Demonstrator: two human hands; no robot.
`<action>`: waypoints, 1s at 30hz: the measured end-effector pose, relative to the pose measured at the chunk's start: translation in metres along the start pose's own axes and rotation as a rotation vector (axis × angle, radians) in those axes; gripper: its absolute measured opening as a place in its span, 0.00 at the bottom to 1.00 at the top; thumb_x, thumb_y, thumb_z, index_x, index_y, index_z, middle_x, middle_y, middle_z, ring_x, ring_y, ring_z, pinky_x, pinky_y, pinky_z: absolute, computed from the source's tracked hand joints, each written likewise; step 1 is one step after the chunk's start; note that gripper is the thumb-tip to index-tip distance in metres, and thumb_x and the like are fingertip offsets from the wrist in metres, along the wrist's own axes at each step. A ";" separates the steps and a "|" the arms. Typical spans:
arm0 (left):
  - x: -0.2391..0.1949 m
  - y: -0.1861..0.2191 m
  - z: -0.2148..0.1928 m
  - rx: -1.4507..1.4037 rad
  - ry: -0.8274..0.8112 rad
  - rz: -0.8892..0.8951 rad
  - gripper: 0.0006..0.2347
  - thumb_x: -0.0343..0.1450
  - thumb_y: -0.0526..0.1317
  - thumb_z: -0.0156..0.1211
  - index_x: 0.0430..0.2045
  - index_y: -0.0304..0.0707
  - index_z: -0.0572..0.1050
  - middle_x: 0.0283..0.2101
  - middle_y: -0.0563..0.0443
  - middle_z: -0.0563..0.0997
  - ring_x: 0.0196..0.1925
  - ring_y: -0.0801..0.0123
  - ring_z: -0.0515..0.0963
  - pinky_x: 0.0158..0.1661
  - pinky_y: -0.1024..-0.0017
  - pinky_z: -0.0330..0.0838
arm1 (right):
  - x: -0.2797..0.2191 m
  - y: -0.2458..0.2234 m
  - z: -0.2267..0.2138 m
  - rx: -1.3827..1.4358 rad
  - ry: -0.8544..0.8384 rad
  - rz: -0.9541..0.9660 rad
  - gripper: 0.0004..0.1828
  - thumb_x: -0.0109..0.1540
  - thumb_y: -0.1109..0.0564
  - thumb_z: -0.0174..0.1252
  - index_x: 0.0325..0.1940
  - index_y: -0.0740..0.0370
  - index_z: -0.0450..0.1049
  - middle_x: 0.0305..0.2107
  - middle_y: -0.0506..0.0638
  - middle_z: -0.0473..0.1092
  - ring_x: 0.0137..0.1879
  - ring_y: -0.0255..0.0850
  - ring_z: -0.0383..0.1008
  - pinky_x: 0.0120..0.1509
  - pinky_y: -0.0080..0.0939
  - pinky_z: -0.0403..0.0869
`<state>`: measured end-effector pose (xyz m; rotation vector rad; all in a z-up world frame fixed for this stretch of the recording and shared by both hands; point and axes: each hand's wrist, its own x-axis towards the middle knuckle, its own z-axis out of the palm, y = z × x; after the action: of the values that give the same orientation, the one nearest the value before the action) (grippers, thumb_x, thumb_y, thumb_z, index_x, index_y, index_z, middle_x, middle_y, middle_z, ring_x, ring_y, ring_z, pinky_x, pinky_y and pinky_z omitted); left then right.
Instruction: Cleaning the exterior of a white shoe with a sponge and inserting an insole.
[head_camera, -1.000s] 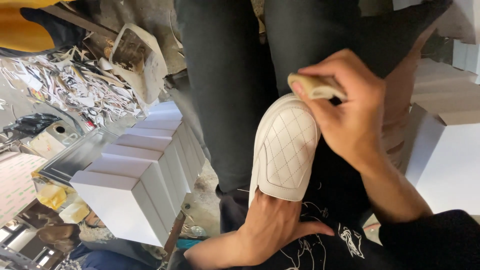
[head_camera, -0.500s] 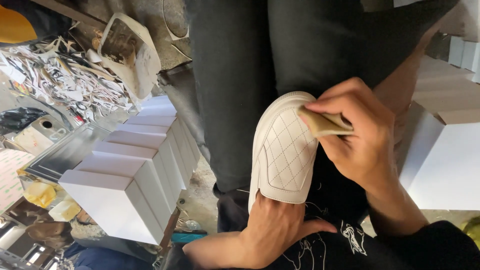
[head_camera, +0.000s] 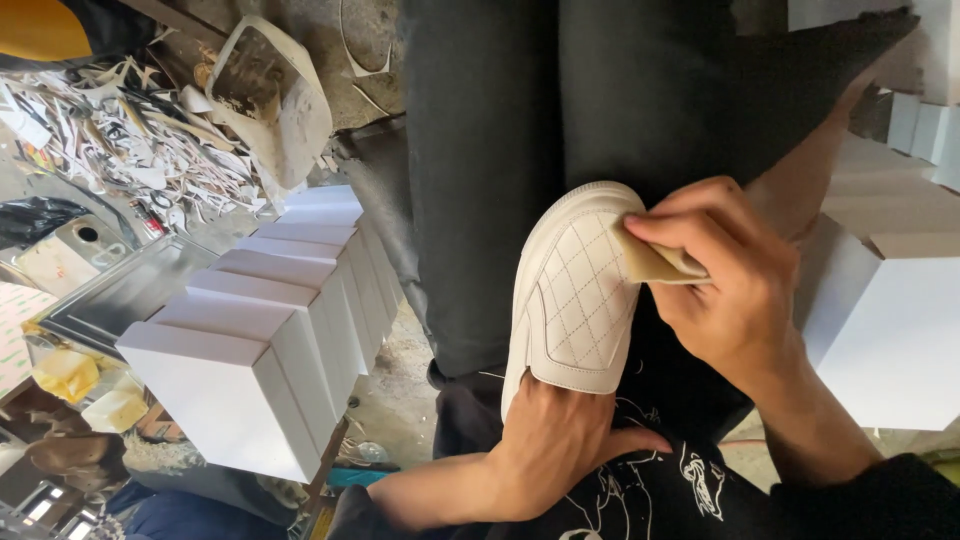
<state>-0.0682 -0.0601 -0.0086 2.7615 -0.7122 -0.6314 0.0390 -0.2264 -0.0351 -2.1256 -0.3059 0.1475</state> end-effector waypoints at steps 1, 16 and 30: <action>-0.001 0.001 0.003 -0.002 0.005 0.000 0.42 0.61 0.79 0.47 0.43 0.36 0.81 0.38 0.43 0.82 0.38 0.56 0.81 0.34 0.65 0.77 | 0.005 -0.001 0.001 -0.004 -0.001 -0.003 0.05 0.66 0.69 0.64 0.46 0.76 0.77 0.39 0.63 0.70 0.43 0.50 0.73 0.46 0.42 0.73; -0.003 0.003 0.001 0.022 -0.037 0.024 0.34 0.64 0.80 0.48 0.22 0.47 0.79 0.27 0.53 0.77 0.29 0.61 0.77 0.26 0.68 0.72 | -0.011 0.034 -0.026 0.253 0.109 0.316 0.12 0.71 0.70 0.62 0.53 0.75 0.66 0.50 0.67 0.70 0.53 0.50 0.72 0.54 0.41 0.70; 0.000 0.007 0.009 -0.048 -0.018 -0.016 0.42 0.58 0.78 0.58 0.47 0.36 0.81 0.39 0.45 0.83 0.34 0.55 0.80 0.27 0.65 0.74 | 0.015 0.010 0.004 0.130 -0.040 0.065 0.05 0.66 0.68 0.65 0.43 0.73 0.76 0.40 0.64 0.71 0.44 0.49 0.72 0.48 0.43 0.70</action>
<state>-0.0755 -0.0666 -0.0148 2.7240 -0.6708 -0.6678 0.0543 -0.2239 -0.0459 -2.0069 -0.2436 0.2416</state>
